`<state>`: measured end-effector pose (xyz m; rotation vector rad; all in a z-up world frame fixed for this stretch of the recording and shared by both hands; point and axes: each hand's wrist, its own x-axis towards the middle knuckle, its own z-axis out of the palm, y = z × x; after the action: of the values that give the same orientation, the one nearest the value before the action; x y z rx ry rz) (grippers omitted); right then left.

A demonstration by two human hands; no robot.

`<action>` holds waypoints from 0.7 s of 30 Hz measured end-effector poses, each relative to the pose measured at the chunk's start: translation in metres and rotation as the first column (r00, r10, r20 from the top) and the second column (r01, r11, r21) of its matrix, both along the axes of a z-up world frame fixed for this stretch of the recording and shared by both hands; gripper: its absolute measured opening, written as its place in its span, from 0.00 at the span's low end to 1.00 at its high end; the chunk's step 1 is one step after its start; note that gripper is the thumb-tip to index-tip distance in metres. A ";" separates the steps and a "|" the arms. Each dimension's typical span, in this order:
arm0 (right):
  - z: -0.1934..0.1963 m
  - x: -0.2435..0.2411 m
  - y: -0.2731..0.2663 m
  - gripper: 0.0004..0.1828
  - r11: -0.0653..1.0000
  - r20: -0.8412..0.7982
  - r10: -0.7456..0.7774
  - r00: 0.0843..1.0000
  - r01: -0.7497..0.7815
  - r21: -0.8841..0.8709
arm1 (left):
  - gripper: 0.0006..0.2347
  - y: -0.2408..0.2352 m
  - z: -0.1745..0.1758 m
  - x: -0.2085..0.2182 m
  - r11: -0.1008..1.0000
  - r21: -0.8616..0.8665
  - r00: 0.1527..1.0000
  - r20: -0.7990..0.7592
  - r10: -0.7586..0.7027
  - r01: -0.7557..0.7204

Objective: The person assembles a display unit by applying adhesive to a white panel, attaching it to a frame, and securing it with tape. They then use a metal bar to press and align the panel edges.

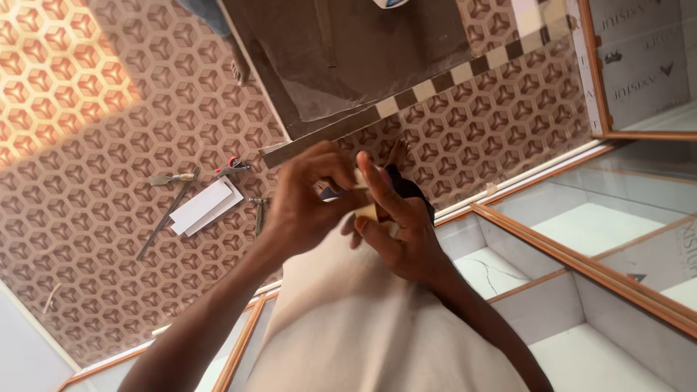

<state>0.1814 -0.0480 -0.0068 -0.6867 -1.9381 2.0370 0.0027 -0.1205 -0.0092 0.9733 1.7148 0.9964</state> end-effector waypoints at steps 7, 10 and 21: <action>-0.015 -0.015 -0.005 0.38 0.955 -0.012 -0.249 0.968 0.244 -0.167 | 0.08 0.029 -0.010 -0.027 0.888 0.441 0.847 -0.515 0.134 0.128; -0.030 -0.034 -0.001 0.30 0.894 0.044 -0.413 0.910 0.414 -0.174 | 0.11 0.059 -0.026 -0.046 0.923 0.356 0.883 -0.467 0.043 0.143; -0.057 -0.054 0.005 0.15 0.811 0.181 -0.530 0.829 0.557 -0.177 | 0.13 0.076 -0.045 -0.072 0.917 0.335 0.867 -0.498 -0.022 0.216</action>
<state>0.1279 -0.0426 -0.0640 -1.2811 -1.3427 1.8728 -0.0694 -0.0442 -0.0547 1.6871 1.8602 1.0867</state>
